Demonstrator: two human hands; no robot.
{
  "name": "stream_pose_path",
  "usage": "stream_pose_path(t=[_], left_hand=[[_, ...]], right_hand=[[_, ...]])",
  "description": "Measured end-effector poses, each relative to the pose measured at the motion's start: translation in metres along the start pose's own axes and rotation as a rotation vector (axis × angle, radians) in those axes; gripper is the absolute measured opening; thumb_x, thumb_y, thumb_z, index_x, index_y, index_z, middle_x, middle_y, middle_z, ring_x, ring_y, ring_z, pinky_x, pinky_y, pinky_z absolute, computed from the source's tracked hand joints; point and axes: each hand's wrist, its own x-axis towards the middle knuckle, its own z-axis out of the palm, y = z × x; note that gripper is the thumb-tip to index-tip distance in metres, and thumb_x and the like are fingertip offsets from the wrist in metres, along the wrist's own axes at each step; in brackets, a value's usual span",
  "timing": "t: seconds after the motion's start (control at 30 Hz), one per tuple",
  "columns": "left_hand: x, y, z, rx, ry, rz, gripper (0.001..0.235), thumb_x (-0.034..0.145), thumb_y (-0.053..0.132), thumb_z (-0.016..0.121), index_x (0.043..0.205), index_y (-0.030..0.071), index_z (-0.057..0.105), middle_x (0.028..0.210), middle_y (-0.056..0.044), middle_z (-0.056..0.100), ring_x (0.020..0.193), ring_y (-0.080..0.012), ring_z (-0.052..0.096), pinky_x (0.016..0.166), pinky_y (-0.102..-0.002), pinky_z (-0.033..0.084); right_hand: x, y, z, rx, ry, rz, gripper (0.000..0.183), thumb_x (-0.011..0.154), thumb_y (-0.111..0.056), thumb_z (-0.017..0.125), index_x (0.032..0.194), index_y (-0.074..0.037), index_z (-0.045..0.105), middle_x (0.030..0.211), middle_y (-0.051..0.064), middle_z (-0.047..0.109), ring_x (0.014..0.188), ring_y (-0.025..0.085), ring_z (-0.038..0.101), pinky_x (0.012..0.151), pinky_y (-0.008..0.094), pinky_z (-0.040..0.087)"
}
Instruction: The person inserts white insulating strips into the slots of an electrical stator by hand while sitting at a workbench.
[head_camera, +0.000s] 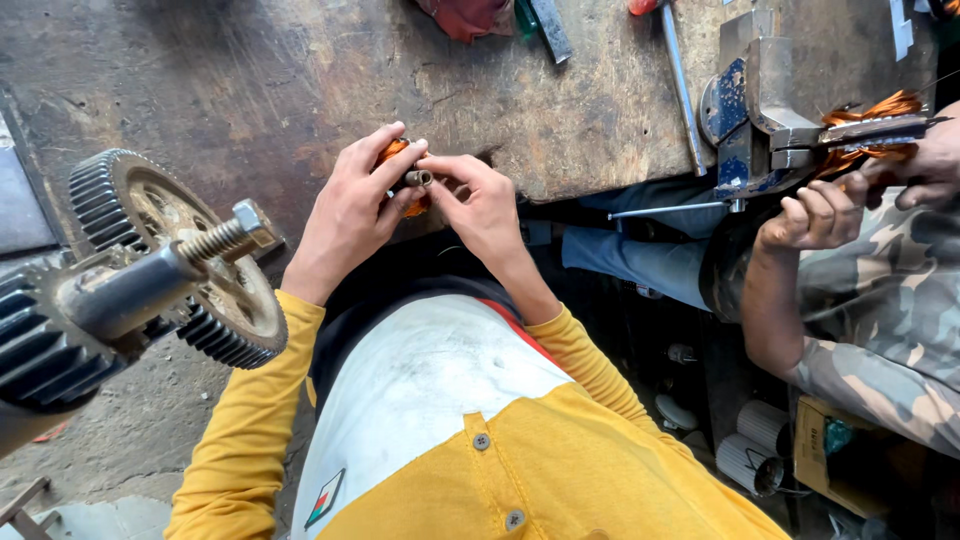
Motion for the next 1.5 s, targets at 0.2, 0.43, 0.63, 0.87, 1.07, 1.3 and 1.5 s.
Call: stream_pose_path(t=[0.2,0.43,0.63,0.87,1.07,1.3,1.5], left_hand=[[0.000,0.001,0.001,0.008,0.082,0.032,0.078,0.093,0.015,0.077,0.160,0.006,0.038,0.165,-0.016,0.039,0.153,-0.0383,0.038,0.127,-0.047,0.034],[0.004,-0.001,-0.004,-0.037,0.009,0.094,0.081,0.093,0.027,0.081,0.159,0.006,0.039,0.165,-0.020,0.036,0.152,-0.0405,0.036,0.124,-0.050,0.033],[0.010,-0.007,0.012,-0.032,0.078,0.124,0.049,0.096,0.019,0.075,0.141,0.008,0.059,0.151,-0.015,0.055,0.143,-0.0380,0.049,0.119,-0.048,0.042],[0.011,-0.011,0.026,-0.642,0.222,-0.089,0.023,0.113,0.019,0.055,0.127,0.003,0.064,0.134,-0.013,0.067,0.127,-0.0256,0.066,0.113,-0.038,0.052],[0.010,0.033,0.023,-1.597,-0.070,-0.506,0.044,0.112,0.033,0.042,0.126,-0.003,0.064,0.125,-0.013,0.069,0.111,-0.0184,0.069,0.102,-0.035,0.056],[-0.012,0.059,0.041,-1.793,-0.450,-0.970,0.036,0.106,0.035,0.050,0.120,0.005,0.065,0.113,-0.010,0.071,0.100,-0.0194,0.071,0.088,-0.037,0.057],[-0.030,0.081,0.048,-1.802,-0.669,-1.130,0.036,0.100,0.034,0.051,0.116,0.006,0.066,0.109,-0.009,0.073,0.097,-0.0214,0.072,0.085,-0.039,0.059]], right_hand=[[0.005,-0.009,-0.006,-0.110,0.015,-0.050,0.032,0.090,-0.007,0.078,0.120,-0.012,0.069,0.103,0.003,0.070,0.091,0.011,0.068,0.078,0.027,0.055],[0.009,-0.009,-0.017,-0.121,-0.214,-0.253,0.040,0.092,-0.008,0.079,0.130,-0.009,0.069,0.140,0.009,0.052,0.127,0.023,0.056,0.112,0.039,0.048],[0.000,0.027,-0.015,0.491,-0.291,-0.078,0.042,0.100,0.009,0.049,0.139,-0.005,0.044,0.161,0.013,0.041,0.147,0.023,0.047,0.127,0.041,0.043],[-0.021,0.004,-0.014,0.359,0.012,-0.024,0.058,0.094,0.010,0.043,0.149,-0.004,0.032,0.162,0.018,0.043,0.151,0.027,0.045,0.121,0.040,0.039],[-0.063,-0.074,-0.049,0.132,0.254,-0.154,0.062,0.115,-0.039,0.047,0.162,-0.002,0.030,0.162,0.014,0.040,0.154,0.022,0.039,0.125,0.036,0.035],[-0.083,-0.098,-0.052,-0.053,0.146,0.012,0.076,0.112,-0.063,0.031,0.128,0.002,0.065,0.129,0.016,0.069,0.124,0.023,0.069,0.108,0.033,0.054],[-0.127,-0.097,-0.044,-0.064,0.372,0.033,0.073,0.115,-0.058,0.028,0.105,0.003,0.068,0.114,0.014,0.065,0.105,0.022,0.067,0.094,0.031,0.053]])
